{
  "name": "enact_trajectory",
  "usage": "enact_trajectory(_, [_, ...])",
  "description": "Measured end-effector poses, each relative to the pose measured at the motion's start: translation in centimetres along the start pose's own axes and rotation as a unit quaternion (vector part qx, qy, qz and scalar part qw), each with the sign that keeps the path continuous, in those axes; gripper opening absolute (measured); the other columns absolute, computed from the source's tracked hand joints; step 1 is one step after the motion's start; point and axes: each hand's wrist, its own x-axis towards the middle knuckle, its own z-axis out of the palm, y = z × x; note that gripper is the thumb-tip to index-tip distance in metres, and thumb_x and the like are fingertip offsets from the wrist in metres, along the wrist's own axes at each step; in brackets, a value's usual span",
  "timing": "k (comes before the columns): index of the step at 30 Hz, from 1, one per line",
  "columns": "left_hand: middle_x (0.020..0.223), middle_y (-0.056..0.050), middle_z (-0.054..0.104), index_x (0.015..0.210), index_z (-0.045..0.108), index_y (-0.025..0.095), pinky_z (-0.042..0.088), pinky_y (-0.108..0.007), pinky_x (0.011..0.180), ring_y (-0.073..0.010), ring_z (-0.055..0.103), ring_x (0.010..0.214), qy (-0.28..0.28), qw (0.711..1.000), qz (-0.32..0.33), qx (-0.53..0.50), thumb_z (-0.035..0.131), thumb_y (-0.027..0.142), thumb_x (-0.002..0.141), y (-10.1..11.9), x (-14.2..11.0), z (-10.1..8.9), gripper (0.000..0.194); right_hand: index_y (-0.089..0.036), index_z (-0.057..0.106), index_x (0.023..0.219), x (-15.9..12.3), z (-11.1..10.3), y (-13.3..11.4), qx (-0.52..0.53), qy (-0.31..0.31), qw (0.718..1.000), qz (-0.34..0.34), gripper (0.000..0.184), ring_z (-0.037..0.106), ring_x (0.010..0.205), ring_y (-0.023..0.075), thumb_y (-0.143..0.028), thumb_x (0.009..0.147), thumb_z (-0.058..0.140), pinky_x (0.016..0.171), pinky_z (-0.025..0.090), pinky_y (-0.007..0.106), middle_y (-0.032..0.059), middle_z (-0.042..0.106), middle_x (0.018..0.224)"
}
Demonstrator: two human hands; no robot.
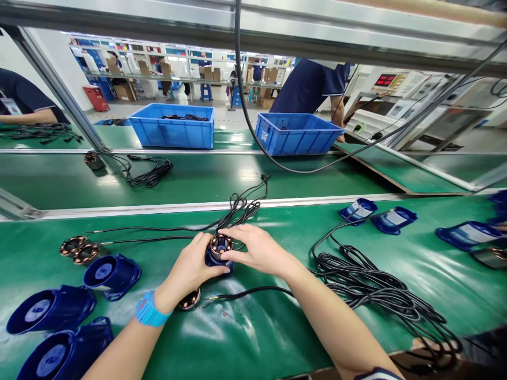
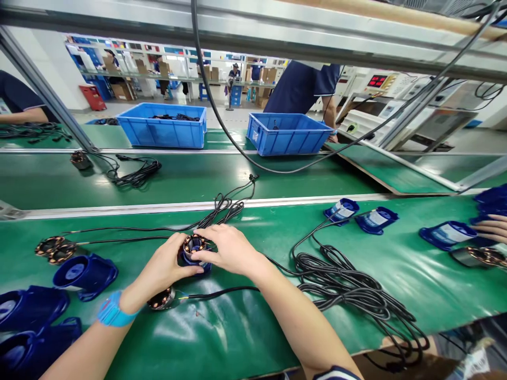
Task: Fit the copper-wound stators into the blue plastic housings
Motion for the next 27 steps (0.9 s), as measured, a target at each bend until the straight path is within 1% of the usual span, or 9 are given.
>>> enact_trajectory(4, [0.106,0.000,0.060,0.108,0.054,0.025,0.049,-0.037,0.082,-0.0242,0.063,0.097,0.001,1.000,-0.006,0.003,0.089,0.054,0.070,0.6,-0.2,0.4,0.059,-0.030,0.046,0.157,-1.1,-0.6,-0.2,-0.029,-0.076,0.997,0.013,0.070,0.068,0.116,0.0300,-0.053,0.095,0.072,0.099,0.055,0.044,0.0098,0.070,0.132])
enact_trajectory(8, [0.107,-0.002,0.062,0.108,0.055,0.023,0.051,-0.038,0.082,-0.0246,0.065,0.097,-0.012,1.000,-0.002,0.012,0.090,0.050,0.069,1.1,-0.4,0.8,0.059,-0.019,0.044,0.158,-1.5,0.2,-1.4,-0.118,-0.066,0.988,0.077,0.086,0.065,0.118,0.0393,-0.065,0.091,0.071,0.095,0.057,0.057,0.0173,0.066,0.134])
enact_trajectory(11, [0.117,-0.003,0.063,0.123,0.055,0.025,0.053,-0.037,0.089,-0.0241,0.066,0.107,-0.027,0.999,0.016,0.022,0.092,0.042,0.068,1.1,-0.9,0.2,0.069,-0.016,0.050,0.151,-1.2,1.6,-1.5,-0.085,-0.024,0.996,0.021,0.091,0.062,0.125,0.0356,-0.064,0.080,0.082,0.101,0.056,0.052,0.0159,0.062,0.142])
enact_trajectory(13, [0.126,-0.002,0.062,0.133,0.052,0.029,0.053,-0.037,0.094,-0.0240,0.065,0.114,-0.026,0.999,0.021,0.038,0.090,0.033,0.072,1.0,-1.4,-0.7,0.072,-0.016,0.060,0.137,-1.1,3.0,-1.1,-0.067,0.001,0.997,-0.030,0.075,0.065,0.121,0.0318,-0.059,0.080,0.085,0.101,0.058,0.047,0.0141,0.063,0.140])
enact_trajectory(17, [0.131,-0.003,0.063,0.136,0.054,0.032,0.049,-0.045,0.098,-0.0299,0.062,0.119,0.025,0.995,-0.005,0.098,0.081,0.030,0.083,0.6,-3.0,-3.4,0.060,-0.014,0.070,0.115,-1.1,5.0,-0.2,-0.084,0.076,0.991,-0.064,0.051,0.072,0.105,0.0301,-0.044,0.078,0.090,0.089,0.063,0.043,0.0134,0.069,0.128])
enact_trajectory(20, [0.126,-0.004,0.067,0.135,0.055,0.032,0.048,-0.046,0.098,-0.0297,0.063,0.115,0.108,0.982,0.003,0.156,0.072,0.052,0.090,0.6,-4.8,-6.4,0.052,-0.014,0.072,0.108,-1.7,4.6,-0.3,-0.068,0.192,0.973,-0.110,0.040,0.074,0.097,0.0267,-0.035,0.078,0.088,0.085,0.064,0.038,0.0120,0.073,0.118])
enact_trajectory(23, [0.123,-0.006,0.069,0.135,0.055,0.030,0.050,-0.046,0.097,-0.0303,0.066,0.110,0.204,0.946,0.014,0.251,0.059,0.070,0.091,0.0,-7.3,-10.1,0.060,-0.013,0.070,0.113,-2.3,3.5,-0.1,-0.060,0.281,0.948,-0.139,0.036,0.073,0.104,0.0242,-0.037,0.088,0.079,0.093,0.062,0.035,0.0137,0.072,0.120])
enact_trajectory(25, [0.126,-0.011,0.068,0.140,0.052,0.028,0.050,-0.052,0.096,-0.0355,0.064,0.114,0.195,0.924,-0.009,0.330,0.052,0.073,0.092,-1.6,-8.8,-12.5,0.066,-0.014,0.071,0.109,-2.7,3.3,0.6,-0.080,0.252,0.956,-0.126,0.035,0.074,0.098,0.0232,-0.038,0.085,0.081,0.088,0.063,0.033,0.0122,0.073,0.116])
enact_trajectory(27, [0.136,-0.013,0.063,0.146,0.049,0.028,0.050,-0.059,0.096,-0.0416,0.059,0.124,0.129,0.910,-0.034,0.392,0.055,0.066,0.090,-4.4,-10.1,-14.4,0.068,-0.015,0.072,0.103,-2.9,3.4,1.8,-0.111,0.181,0.974,-0.075,0.035,0.074,0.088,0.0226,-0.036,0.079,0.086,0.078,0.065,0.033,0.0099,0.074,0.111])
